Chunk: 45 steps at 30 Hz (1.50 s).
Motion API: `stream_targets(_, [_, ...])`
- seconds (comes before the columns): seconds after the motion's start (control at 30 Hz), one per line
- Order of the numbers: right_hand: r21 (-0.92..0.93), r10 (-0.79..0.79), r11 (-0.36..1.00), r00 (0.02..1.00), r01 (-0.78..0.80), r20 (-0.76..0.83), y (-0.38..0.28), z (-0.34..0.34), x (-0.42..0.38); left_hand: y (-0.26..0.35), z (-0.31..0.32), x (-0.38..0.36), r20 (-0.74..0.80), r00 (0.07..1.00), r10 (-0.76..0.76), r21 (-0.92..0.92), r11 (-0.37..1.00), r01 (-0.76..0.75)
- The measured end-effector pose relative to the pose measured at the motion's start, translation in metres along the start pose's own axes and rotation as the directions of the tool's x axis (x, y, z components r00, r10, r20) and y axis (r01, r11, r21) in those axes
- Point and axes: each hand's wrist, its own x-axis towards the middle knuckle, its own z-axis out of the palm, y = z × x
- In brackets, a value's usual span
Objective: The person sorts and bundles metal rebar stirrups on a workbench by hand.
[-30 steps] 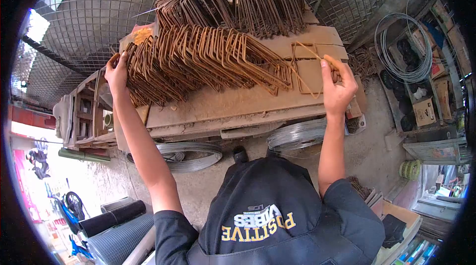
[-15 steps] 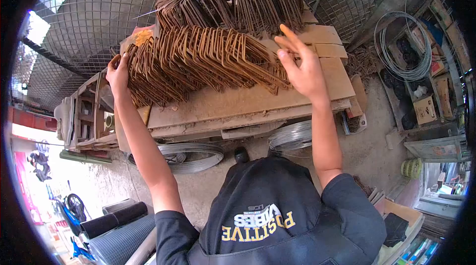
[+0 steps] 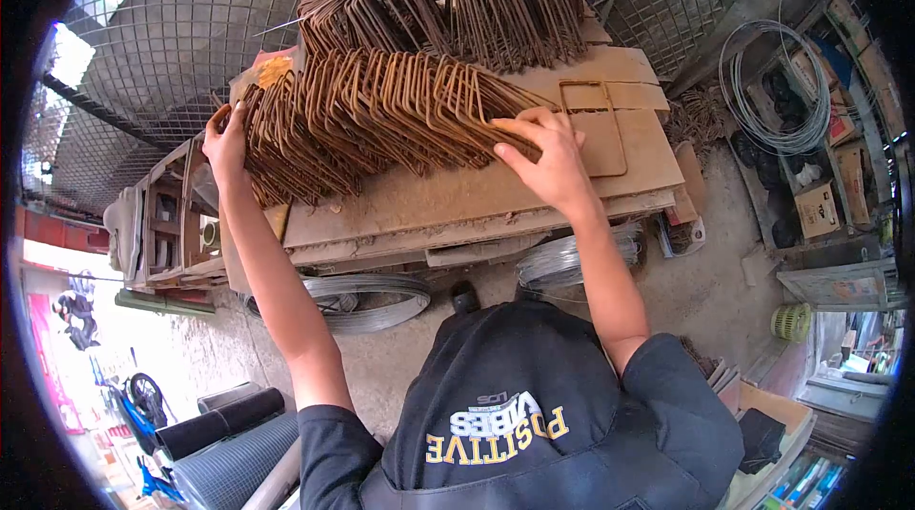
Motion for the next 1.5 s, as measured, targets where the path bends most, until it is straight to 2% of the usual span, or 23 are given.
stream_targets(0.03, [0.021,-0.058,0.998,0.996,0.059,-0.073,0.002,0.009,0.002,0.001,0.0,-0.001,0.001,1.0,0.003,0.0,1.0,-0.003])
stream_targets(0.17, [0.024,-0.082,0.996,0.985,0.087,-0.153,0.001,0.021,0.006,0.002,0.0,-0.002,-0.015,1.0,-0.017,0.002,1.0,0.017])
stream_targets(0.23, [0.149,-0.124,0.974,0.955,0.169,-0.27,-0.007,0.023,0.009,-0.002,-0.001,0.001,0.001,1.0,-0.013,0.004,1.0,0.013])
stream_targets(0.4, [0.09,-0.091,0.988,0.95,0.124,-0.3,-0.018,0.029,0.015,-0.006,-0.001,0.007,-0.006,1.0,-0.005,0.034,0.999,0.005])
stream_targets(0.5, [-0.01,-0.076,0.997,0.942,0.078,-0.326,-0.012,0.035,0.016,-0.009,-0.002,0.009,-0.017,1.0,0.015,0.076,0.997,-0.014])
stream_targets(0.6, [0.032,-0.095,0.993,0.943,0.112,-0.319,-0.006,0.036,0.013,-0.008,-0.002,0.006,-0.003,1.0,0.006,0.046,0.999,-0.006])
stream_targets(0.73, [0.176,-0.027,0.979,0.93,0.098,-0.367,-0.001,0.037,0.022,-0.009,-0.001,0.007,0.023,1.0,-0.019,-0.058,0.998,0.02])
stream_targets(0.8, [0.24,0.011,0.967,0.924,0.088,-0.382,-0.003,0.035,0.023,-0.01,-0.001,0.006,0.017,1.0,-0.019,-0.044,0.999,0.02])
stream_targets(0.87, [0.38,-0.019,0.919,0.971,0.111,-0.238,-0.009,0.033,0.025,-0.009,-0.001,0.008,0.008,1.0,-0.013,-0.033,0.999,0.013])
stream_targets(0.9, [0.238,-0.076,0.963,0.973,0.129,-0.22,-0.018,0.029,0.021,-0.011,0.0,0.01,0.006,1.0,0.003,-0.039,0.999,-0.003])
stream_targets(0.93, [0.238,-0.075,0.963,0.973,0.128,-0.219,-0.022,0.026,0.017,-0.013,0.0,0.012,0.004,1.0,0.018,-0.044,0.999,-0.018])
stream_targets(1.0, [0.015,-0.147,0.988,0.965,0.154,-0.218,-0.026,0.022,0.01,-0.011,-0.001,0.008,0.001,1.0,-0.001,-0.033,0.999,0.001])
stream_targets(1.07, [0.065,-0.095,0.992,0.971,0.112,-0.219,-0.017,0.017,0.005,-0.002,0.0,0.001,-0.004,1.0,-0.02,-0.025,0.999,0.019])
stream_targets(1.13, [0.33,0.061,0.944,0.968,0.023,-0.243,0.009,0.012,-0.001,-0.001,0.0,-0.002,0.01,1.0,-0.028,-0.061,0.998,0.029])
stream_targets(1.27, [0.02,0.272,0.96,0.906,-0.281,-0.324,0.067,-0.012,-0.03,-0.007,-0.001,0.003,0.009,1.0,-0.007,-0.03,1.0,0.008])
stream_targets(1.3, [0.017,0.271,0.96,0.907,-0.281,-0.323,0.081,-0.017,-0.038,-0.005,-0.001,0.002,0.009,1.0,-0.013,-0.047,0.999,0.014])
stream_targets(1.37, [-0.271,0.329,0.837,0.833,-0.476,-0.446,0.105,-0.027,-0.053,-0.006,-0.001,0.003,0.006,1.0,-0.018,-0.045,0.999,0.019])
stream_targets(1.4, [-0.272,0.33,0.835,0.831,-0.478,-0.447,0.113,-0.033,-0.06,-0.008,-0.002,0.005,0.01,1.0,-0.02,-0.046,0.999,0.02])
stream_targets(1.47, [-0.286,0.473,0.748,0.784,-0.599,-0.403,0.125,-0.041,-0.07,-0.012,-0.003,0.008,0.01,1.0,0.004,-0.05,0.999,-0.003])
stream_targets(1.5, [-0.26,0.425,0.784,0.793,-0.564,-0.437,0.123,-0.043,-0.071,-0.01,-0.003,0.008,0.018,1.0,0.014,-0.042,0.999,-0.013])
